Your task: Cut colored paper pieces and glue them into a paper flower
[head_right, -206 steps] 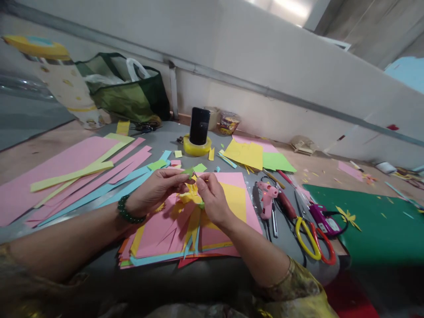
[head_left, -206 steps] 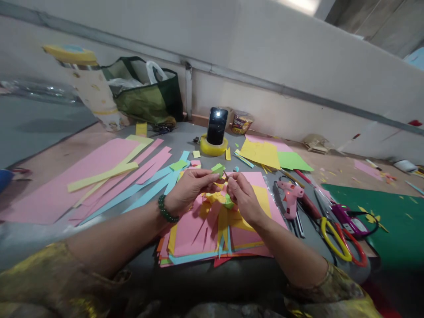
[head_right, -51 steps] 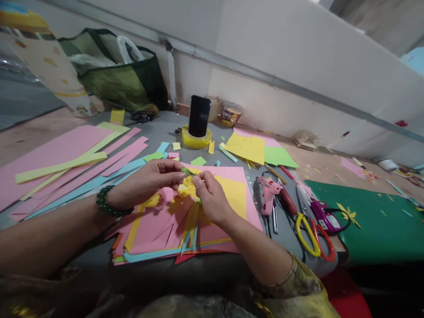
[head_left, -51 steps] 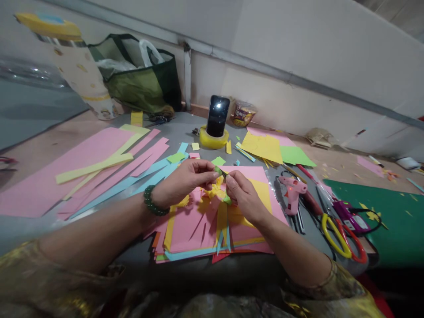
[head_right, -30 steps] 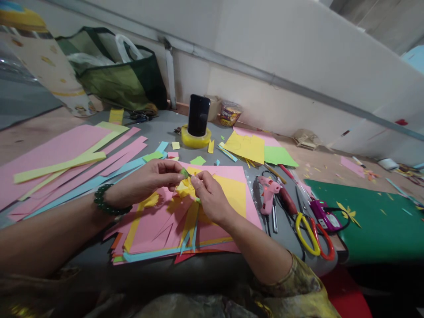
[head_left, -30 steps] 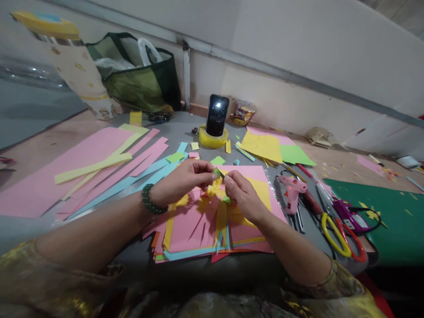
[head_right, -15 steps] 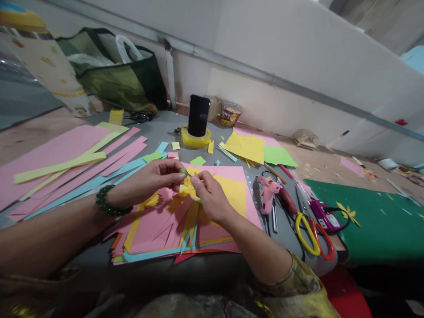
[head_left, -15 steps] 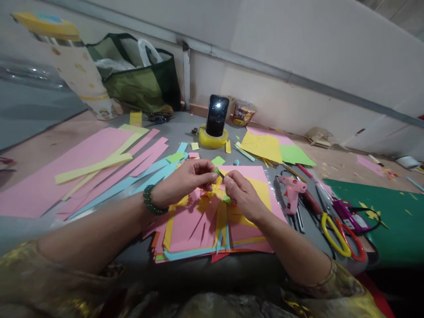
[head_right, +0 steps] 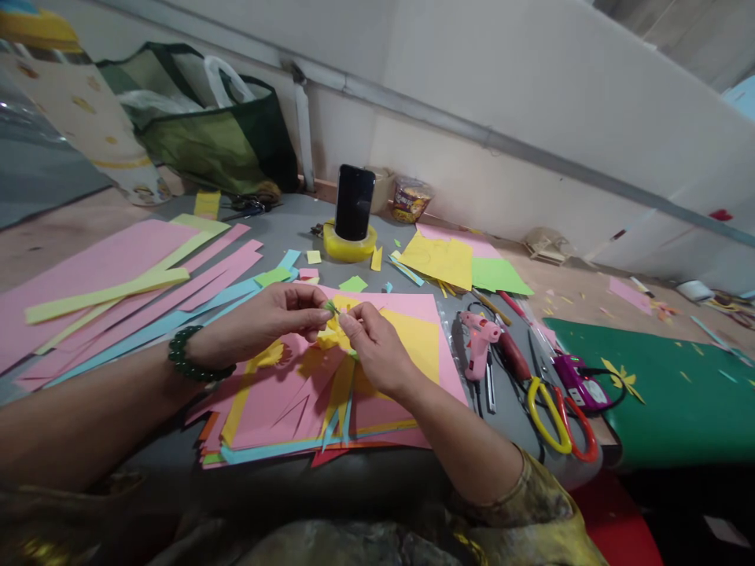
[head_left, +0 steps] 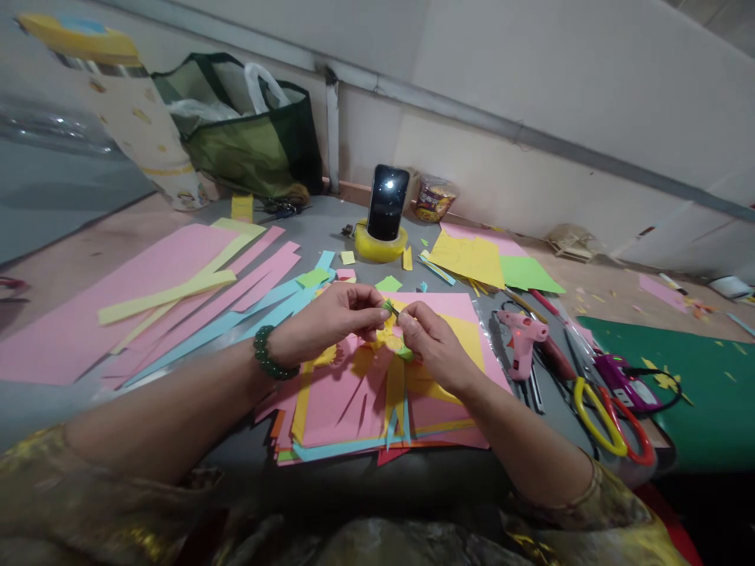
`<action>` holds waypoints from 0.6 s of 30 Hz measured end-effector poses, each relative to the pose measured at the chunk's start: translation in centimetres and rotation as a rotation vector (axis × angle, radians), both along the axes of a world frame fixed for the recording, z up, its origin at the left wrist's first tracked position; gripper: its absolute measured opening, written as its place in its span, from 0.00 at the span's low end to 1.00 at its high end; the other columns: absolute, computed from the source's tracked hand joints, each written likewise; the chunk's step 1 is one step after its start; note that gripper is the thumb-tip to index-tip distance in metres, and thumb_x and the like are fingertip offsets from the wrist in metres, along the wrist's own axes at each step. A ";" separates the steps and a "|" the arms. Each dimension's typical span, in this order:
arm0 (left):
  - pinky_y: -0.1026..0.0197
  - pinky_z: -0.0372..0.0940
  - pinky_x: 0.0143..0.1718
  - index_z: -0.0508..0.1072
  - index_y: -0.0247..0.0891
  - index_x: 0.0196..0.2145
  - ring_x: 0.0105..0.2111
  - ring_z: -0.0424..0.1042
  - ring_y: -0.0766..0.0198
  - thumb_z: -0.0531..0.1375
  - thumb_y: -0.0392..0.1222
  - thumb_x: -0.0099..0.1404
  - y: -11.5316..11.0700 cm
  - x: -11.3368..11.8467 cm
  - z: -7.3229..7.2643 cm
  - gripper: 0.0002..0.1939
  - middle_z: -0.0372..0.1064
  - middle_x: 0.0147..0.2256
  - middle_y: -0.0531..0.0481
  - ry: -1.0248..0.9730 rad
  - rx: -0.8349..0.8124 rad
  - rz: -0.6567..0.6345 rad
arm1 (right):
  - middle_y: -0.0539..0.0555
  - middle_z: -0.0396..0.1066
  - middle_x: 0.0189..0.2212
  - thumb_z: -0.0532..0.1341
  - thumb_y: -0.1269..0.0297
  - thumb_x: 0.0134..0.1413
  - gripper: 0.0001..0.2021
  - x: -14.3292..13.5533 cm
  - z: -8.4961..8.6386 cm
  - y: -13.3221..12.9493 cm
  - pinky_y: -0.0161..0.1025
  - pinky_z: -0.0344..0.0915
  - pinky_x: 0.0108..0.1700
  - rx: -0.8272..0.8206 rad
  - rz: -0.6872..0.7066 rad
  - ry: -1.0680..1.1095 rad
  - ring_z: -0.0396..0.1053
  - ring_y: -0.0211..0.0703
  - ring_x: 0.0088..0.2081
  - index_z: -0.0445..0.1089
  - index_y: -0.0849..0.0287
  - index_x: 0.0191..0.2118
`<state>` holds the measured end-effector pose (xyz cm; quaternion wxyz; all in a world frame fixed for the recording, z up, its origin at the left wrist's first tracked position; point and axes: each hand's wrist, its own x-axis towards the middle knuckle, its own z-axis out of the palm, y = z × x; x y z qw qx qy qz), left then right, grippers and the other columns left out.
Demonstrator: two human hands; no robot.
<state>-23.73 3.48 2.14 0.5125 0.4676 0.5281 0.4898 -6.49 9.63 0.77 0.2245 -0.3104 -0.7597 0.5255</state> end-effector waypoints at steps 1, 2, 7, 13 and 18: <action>0.68 0.65 0.24 0.70 0.37 0.23 0.21 0.65 0.70 0.67 0.44 0.51 0.0 0.0 0.0 0.10 0.65 0.20 0.55 -0.002 -0.003 0.002 | 0.45 0.54 0.23 0.54 0.43 0.58 0.19 0.0 0.0 0.0 0.36 0.51 0.28 0.009 -0.002 -0.001 0.53 0.37 0.26 0.57 0.54 0.30; 0.68 0.65 0.24 0.70 0.37 0.23 0.21 0.65 0.70 0.67 0.44 0.51 0.0 0.1 0.0 0.10 0.65 0.20 0.55 -0.004 -0.006 0.005 | 0.45 0.54 0.23 0.54 0.44 0.59 0.18 0.0 0.1 0.0 0.36 0.51 0.28 0.018 -0.006 -0.001 0.53 0.37 0.27 0.57 0.54 0.30; 0.67 0.66 0.25 0.70 0.37 0.23 0.21 0.65 0.70 0.66 0.43 0.51 0.0 0.2 0.1 0.09 0.65 0.20 0.55 -0.009 -0.012 0.015 | 0.45 0.55 0.24 0.55 0.45 0.59 0.18 0.0 0.1 -0.1 0.36 0.52 0.28 0.032 -0.021 -0.010 0.54 0.37 0.27 0.58 0.54 0.31; 0.66 0.66 0.26 0.70 0.37 0.23 0.21 0.64 0.70 0.66 0.44 0.52 -0.1 0.2 -0.1 0.10 0.64 0.20 0.56 -0.019 -0.006 -0.006 | 0.46 0.55 0.24 0.55 0.43 0.59 0.19 0.1 0.0 0.0 0.36 0.52 0.28 0.012 -0.013 -0.001 0.55 0.38 0.28 0.59 0.54 0.30; 0.66 0.65 0.26 0.70 0.37 0.24 0.22 0.66 0.69 0.66 0.44 0.53 0.0 0.2 -0.3 0.10 0.65 0.20 0.56 -0.025 -0.014 -0.017 | 0.46 0.56 0.24 0.55 0.44 0.60 0.18 0.1 0.0 0.0 0.36 0.52 0.27 0.040 -0.015 0.000 0.54 0.37 0.27 0.58 0.54 0.30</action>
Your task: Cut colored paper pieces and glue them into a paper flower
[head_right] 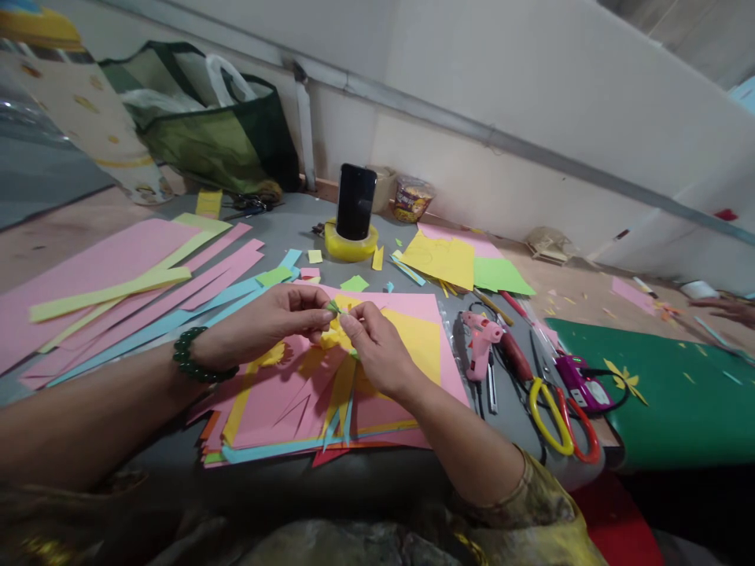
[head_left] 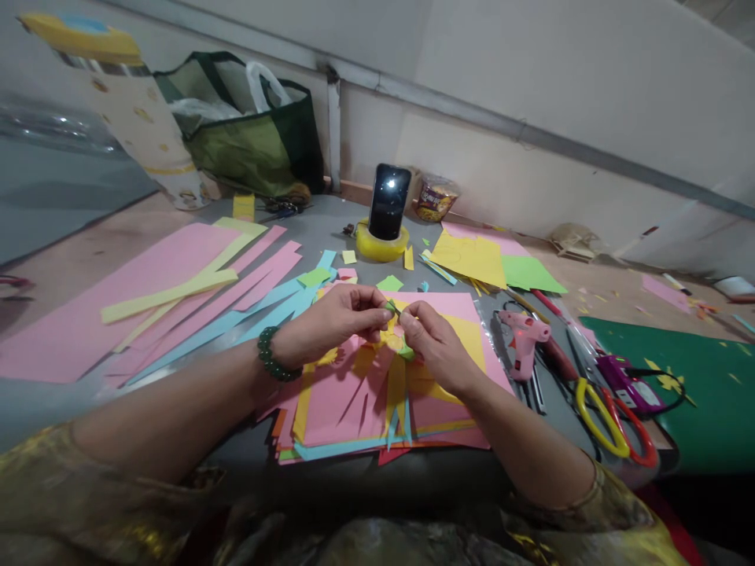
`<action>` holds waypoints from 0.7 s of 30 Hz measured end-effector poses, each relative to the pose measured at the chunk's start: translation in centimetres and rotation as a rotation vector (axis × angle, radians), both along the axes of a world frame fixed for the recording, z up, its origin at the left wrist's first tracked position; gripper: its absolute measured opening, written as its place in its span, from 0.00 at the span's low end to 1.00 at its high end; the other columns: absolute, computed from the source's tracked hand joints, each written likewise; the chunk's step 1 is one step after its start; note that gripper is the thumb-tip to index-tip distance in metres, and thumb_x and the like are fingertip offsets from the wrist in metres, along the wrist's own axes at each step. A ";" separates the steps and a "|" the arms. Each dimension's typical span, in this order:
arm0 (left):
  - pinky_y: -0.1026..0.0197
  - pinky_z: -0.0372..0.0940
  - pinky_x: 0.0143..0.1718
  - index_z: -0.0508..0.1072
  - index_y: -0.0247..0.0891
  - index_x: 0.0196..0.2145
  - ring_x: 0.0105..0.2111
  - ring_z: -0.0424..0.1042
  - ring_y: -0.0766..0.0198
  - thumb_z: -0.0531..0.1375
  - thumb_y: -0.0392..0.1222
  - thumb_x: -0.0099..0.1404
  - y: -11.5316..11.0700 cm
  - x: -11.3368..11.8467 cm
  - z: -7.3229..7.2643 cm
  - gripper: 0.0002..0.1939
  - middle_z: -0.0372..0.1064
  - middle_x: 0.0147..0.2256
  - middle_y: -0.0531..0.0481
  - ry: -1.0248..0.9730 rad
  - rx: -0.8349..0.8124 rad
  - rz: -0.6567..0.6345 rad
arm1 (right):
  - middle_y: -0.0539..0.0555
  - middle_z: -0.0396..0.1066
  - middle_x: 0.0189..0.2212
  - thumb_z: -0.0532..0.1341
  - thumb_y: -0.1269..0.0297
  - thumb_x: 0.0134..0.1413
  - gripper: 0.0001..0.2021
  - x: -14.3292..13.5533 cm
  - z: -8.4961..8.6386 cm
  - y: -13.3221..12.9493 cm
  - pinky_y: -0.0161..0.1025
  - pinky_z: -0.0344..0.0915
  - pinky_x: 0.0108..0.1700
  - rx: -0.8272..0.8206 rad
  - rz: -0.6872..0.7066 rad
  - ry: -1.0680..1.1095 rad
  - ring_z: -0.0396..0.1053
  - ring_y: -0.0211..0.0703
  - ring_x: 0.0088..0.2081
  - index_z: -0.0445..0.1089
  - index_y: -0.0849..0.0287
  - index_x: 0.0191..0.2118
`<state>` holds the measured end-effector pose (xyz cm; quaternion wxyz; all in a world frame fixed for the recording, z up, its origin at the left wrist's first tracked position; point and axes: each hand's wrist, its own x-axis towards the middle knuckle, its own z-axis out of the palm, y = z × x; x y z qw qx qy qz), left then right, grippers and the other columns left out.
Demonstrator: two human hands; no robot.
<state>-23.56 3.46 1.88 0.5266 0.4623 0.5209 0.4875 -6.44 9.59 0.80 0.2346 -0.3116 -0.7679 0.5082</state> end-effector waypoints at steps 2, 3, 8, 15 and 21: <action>0.66 0.65 0.26 0.70 0.37 0.24 0.21 0.65 0.70 0.66 0.43 0.54 0.0 0.0 0.0 0.10 0.65 0.19 0.56 -0.006 0.000 -0.001 | 0.45 0.56 0.24 0.54 0.45 0.60 0.18 0.0 0.0 0.0 0.36 0.52 0.28 0.009 0.001 -0.002 0.54 0.37 0.26 0.58 0.54 0.30; 0.67 0.64 0.26 0.70 0.36 0.24 0.21 0.65 0.70 0.66 0.43 0.54 0.0 0.0 0.0 0.10 0.65 0.20 0.56 -0.010 0.001 -0.002 | 0.45 0.56 0.24 0.54 0.45 0.60 0.18 0.0 0.0 0.0 0.36 0.52 0.28 0.009 0.001 -0.003 0.54 0.37 0.26 0.58 0.54 0.30; 0.66 0.64 0.26 0.70 0.36 0.25 0.21 0.66 0.70 0.65 0.43 0.54 0.0 0.0 -0.1 0.09 0.66 0.20 0.56 -0.007 0.006 -0.012 | 0.45 0.55 0.23 0.54 0.43 0.59 0.19 0.1 -0.1 0.0 0.37 0.52 0.28 -0.003 -0.001 0.002 0.54 0.37 0.27 0.58 0.54 0.30; 0.67 0.63 0.25 0.69 0.37 0.25 0.21 0.66 0.70 0.66 0.42 0.54 0.1 -0.1 -0.2 0.09 0.66 0.19 0.57 -0.016 0.018 -0.018 | 0.45 0.55 0.24 0.53 0.45 0.59 0.18 0.0 0.1 0.0 0.37 0.53 0.28 0.009 0.002 -0.010 0.54 0.37 0.26 0.57 0.54 0.30; 0.65 0.68 0.29 0.69 0.36 0.26 0.24 0.72 0.68 0.67 0.42 0.55 0.0 -0.1 0.0 0.10 0.71 0.22 0.55 -0.060 -0.015 -0.016 | 0.45 0.56 0.24 0.53 0.45 0.59 0.18 0.0 0.1 0.0 0.36 0.53 0.28 0.000 0.004 -0.026 0.55 0.37 0.27 0.58 0.54 0.30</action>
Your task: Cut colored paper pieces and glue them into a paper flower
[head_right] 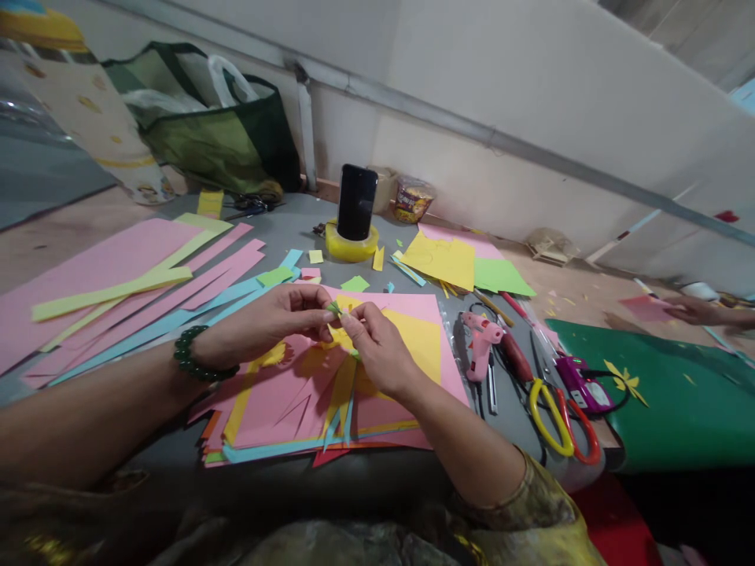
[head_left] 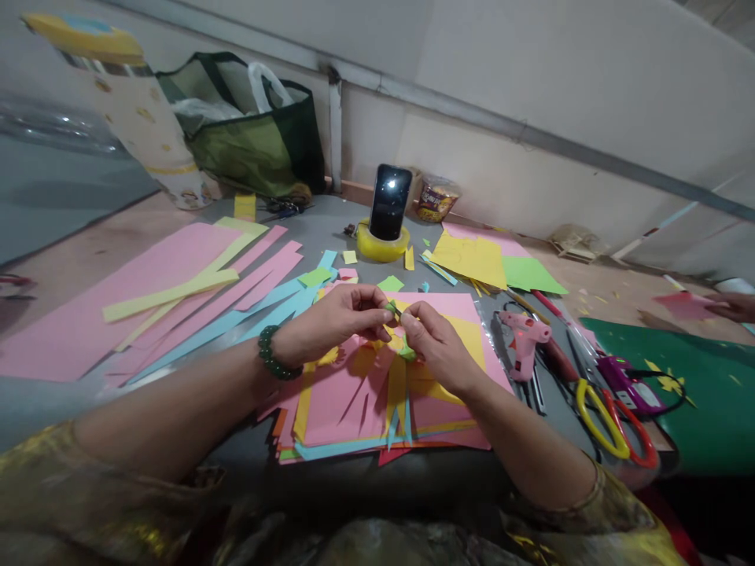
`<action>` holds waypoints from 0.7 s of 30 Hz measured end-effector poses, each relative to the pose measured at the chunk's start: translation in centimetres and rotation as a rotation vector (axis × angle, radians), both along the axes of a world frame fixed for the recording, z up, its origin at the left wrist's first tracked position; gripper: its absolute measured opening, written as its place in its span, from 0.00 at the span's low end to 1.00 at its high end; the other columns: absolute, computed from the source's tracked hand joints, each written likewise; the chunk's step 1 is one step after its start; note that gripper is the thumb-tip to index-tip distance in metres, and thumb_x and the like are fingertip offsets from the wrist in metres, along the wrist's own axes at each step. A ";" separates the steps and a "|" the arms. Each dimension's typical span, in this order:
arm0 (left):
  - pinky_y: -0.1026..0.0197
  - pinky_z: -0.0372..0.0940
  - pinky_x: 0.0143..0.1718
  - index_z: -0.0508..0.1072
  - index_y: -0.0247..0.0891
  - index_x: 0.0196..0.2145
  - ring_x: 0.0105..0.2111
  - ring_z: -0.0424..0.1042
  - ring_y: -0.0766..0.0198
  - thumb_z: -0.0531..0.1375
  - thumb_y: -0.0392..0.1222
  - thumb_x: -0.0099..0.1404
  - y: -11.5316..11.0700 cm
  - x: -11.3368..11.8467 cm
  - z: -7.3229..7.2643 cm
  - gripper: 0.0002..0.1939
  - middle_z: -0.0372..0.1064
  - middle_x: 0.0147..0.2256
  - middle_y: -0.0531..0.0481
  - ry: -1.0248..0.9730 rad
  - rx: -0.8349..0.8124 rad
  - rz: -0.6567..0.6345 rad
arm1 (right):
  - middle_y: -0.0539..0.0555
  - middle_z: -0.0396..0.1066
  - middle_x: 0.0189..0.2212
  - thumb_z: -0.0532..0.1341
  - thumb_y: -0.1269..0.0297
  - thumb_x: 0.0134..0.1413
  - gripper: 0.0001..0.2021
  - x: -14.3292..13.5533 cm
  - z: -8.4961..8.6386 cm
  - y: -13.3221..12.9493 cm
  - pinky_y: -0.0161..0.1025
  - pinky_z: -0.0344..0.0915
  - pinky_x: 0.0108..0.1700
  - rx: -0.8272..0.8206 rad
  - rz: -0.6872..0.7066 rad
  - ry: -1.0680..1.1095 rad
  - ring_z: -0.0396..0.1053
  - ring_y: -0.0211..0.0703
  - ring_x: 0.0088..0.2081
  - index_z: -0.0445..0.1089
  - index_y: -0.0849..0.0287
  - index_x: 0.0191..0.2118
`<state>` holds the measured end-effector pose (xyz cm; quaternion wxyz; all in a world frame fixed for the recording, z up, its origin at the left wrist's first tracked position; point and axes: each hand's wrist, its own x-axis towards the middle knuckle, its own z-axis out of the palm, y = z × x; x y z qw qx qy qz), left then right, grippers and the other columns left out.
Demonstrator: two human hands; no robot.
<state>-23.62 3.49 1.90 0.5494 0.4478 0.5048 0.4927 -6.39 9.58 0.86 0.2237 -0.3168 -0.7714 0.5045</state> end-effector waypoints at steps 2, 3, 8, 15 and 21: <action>0.66 0.69 0.29 0.69 0.36 0.26 0.24 0.73 0.68 0.68 0.41 0.54 0.0 0.1 0.1 0.10 0.71 0.22 0.55 -0.031 -0.012 0.001 | 0.46 0.56 0.24 0.53 0.45 0.59 0.17 0.0 0.0 0.0 0.36 0.53 0.28 0.006 -0.005 -0.003 0.55 0.37 0.27 0.58 0.54 0.30; 0.66 0.69 0.29 0.69 0.36 0.26 0.24 0.73 0.68 0.68 0.40 0.54 0.0 0.1 0.1 0.10 0.71 0.22 0.56 -0.043 -0.015 0.003 | 0.46 0.56 0.24 0.53 0.45 0.59 0.17 0.0 0.0 0.0 0.36 0.53 0.28 0.009 -0.007 -0.003 0.55 0.37 0.27 0.58 0.54 0.30; 0.67 0.70 0.29 0.70 0.36 0.26 0.23 0.74 0.69 0.68 0.38 0.53 0.0 0.1 0.1 0.09 0.71 0.21 0.56 -0.066 -0.017 0.017 | 0.46 0.55 0.24 0.53 0.45 0.58 0.17 0.0 0.1 0.0 0.36 0.53 0.28 0.004 -0.006 -0.003 0.54 0.37 0.27 0.58 0.54 0.30; 0.65 0.71 0.32 0.70 0.36 0.26 0.24 0.73 0.68 0.69 0.39 0.53 -0.1 0.0 0.2 0.09 0.72 0.22 0.55 -0.057 -0.017 0.019 | 0.45 0.54 0.24 0.53 0.46 0.59 0.17 0.0 0.0 0.0 0.36 0.52 0.28 0.007 -0.004 -0.006 0.53 0.37 0.27 0.58 0.54 0.30; 0.65 0.70 0.31 0.72 0.36 0.25 0.23 0.71 0.70 0.68 0.38 0.52 -0.1 -0.1 0.4 0.08 0.70 0.21 0.55 -0.029 -0.010 0.034 | 0.45 0.54 0.23 0.52 0.47 0.59 0.15 0.0 0.0 0.1 0.37 0.52 0.28 0.032 -0.010 -0.020 0.54 0.37 0.27 0.57 0.54 0.30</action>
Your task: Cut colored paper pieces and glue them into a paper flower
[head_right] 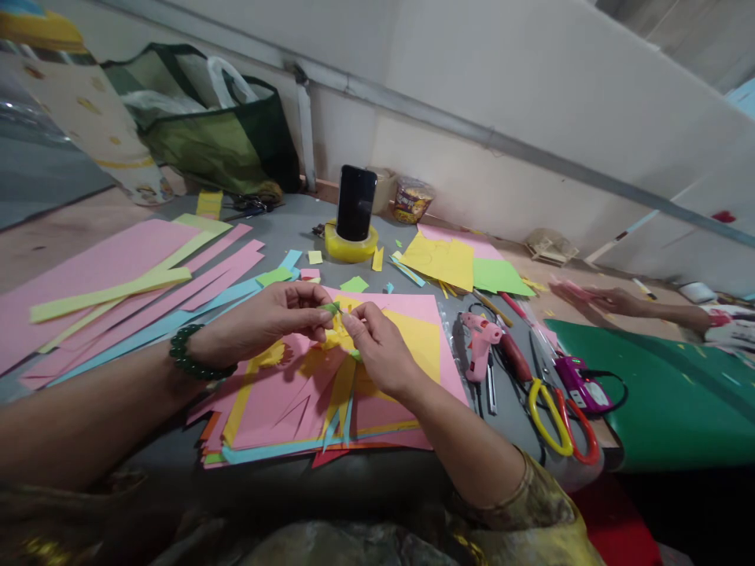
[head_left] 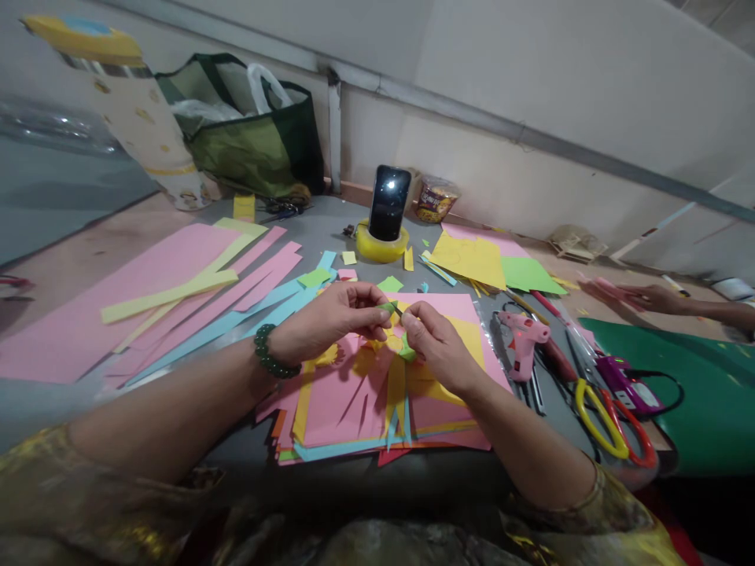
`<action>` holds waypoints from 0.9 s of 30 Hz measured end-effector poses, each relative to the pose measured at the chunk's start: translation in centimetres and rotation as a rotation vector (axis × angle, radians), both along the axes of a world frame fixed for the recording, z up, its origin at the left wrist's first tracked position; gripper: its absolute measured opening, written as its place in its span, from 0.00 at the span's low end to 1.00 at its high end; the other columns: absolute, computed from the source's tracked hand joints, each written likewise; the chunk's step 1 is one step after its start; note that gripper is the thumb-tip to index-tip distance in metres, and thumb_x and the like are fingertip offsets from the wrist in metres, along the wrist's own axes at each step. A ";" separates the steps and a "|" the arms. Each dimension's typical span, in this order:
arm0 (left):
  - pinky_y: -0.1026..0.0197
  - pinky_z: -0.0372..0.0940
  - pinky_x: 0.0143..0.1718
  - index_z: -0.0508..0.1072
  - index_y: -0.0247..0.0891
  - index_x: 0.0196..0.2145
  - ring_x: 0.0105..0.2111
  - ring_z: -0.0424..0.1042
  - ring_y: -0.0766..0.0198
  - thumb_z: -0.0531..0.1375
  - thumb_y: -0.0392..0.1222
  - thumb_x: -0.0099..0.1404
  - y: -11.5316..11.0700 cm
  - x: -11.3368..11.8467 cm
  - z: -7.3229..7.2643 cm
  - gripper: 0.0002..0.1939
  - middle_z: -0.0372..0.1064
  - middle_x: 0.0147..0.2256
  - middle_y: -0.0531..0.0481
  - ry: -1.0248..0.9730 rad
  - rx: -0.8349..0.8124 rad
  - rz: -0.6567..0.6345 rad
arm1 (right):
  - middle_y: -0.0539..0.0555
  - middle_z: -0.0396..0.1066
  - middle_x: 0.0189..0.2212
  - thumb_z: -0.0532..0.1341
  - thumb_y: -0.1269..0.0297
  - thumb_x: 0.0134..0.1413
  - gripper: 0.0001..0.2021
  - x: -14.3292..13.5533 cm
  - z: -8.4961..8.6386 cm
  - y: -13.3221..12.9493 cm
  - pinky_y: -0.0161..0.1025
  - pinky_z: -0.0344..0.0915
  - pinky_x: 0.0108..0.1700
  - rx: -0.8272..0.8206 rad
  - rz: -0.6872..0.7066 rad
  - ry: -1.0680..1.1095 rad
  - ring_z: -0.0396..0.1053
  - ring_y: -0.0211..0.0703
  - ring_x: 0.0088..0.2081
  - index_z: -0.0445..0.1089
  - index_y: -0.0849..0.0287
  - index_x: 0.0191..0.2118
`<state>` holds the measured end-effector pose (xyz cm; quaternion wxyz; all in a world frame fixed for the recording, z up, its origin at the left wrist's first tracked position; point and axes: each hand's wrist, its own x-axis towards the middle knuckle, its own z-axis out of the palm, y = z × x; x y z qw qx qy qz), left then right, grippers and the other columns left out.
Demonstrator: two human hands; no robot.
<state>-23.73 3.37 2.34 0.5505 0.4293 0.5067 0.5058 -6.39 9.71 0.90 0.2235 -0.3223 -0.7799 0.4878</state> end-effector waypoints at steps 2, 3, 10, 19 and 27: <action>0.66 0.69 0.31 0.72 0.36 0.25 0.23 0.71 0.70 0.68 0.38 0.52 0.0 0.0 0.0 0.08 0.70 0.21 0.55 0.003 -0.003 0.002 | 0.45 0.54 0.23 0.51 0.48 0.59 0.15 0.0 0.0 0.0 0.37 0.52 0.28 0.004 -0.001 -0.003 0.54 0.38 0.27 0.57 0.54 0.30; 0.66 0.69 0.30 0.72 0.36 0.25 0.23 0.70 0.70 0.68 0.38 0.52 0.0 0.0 0.1 0.08 0.70 0.21 0.55 0.004 -0.006 0.001 | 0.45 0.54 0.23 0.51 0.48 0.59 0.15 0.0 0.1 0.0 0.37 0.52 0.29 0.008 -0.001 -0.006 0.54 0.38 0.27 0.57 0.54 0.30; 0.65 0.69 0.30 0.73 0.36 0.25 0.23 0.70 0.69 0.68 0.38 0.51 0.0 -0.1 0.3 0.07 0.71 0.21 0.55 0.020 -0.018 0.007 | 0.45 0.54 0.23 0.52 0.47 0.59 0.16 0.0 0.1 0.0 0.37 0.52 0.28 0.005 0.008 0.000 0.54 0.37 0.26 0.57 0.54 0.30; 0.66 0.67 0.29 0.73 0.35 0.23 0.23 0.68 0.69 0.68 0.42 0.51 0.0 -0.1 0.3 0.09 0.69 0.21 0.55 0.092 0.008 0.023 | 0.44 0.54 0.22 0.53 0.47 0.60 0.16 0.1 0.1 0.0 0.36 0.52 0.28 0.013 0.007 -0.008 0.53 0.36 0.25 0.57 0.54 0.31; 0.67 0.66 0.27 0.72 0.36 0.23 0.23 0.68 0.68 0.67 0.44 0.53 -0.1 -0.2 0.2 0.10 0.69 0.21 0.53 0.141 -0.002 -0.005 | 0.45 0.55 0.23 0.52 0.49 0.60 0.15 0.1 0.1 0.0 0.36 0.52 0.29 0.013 0.005 -0.019 0.54 0.38 0.27 0.57 0.54 0.31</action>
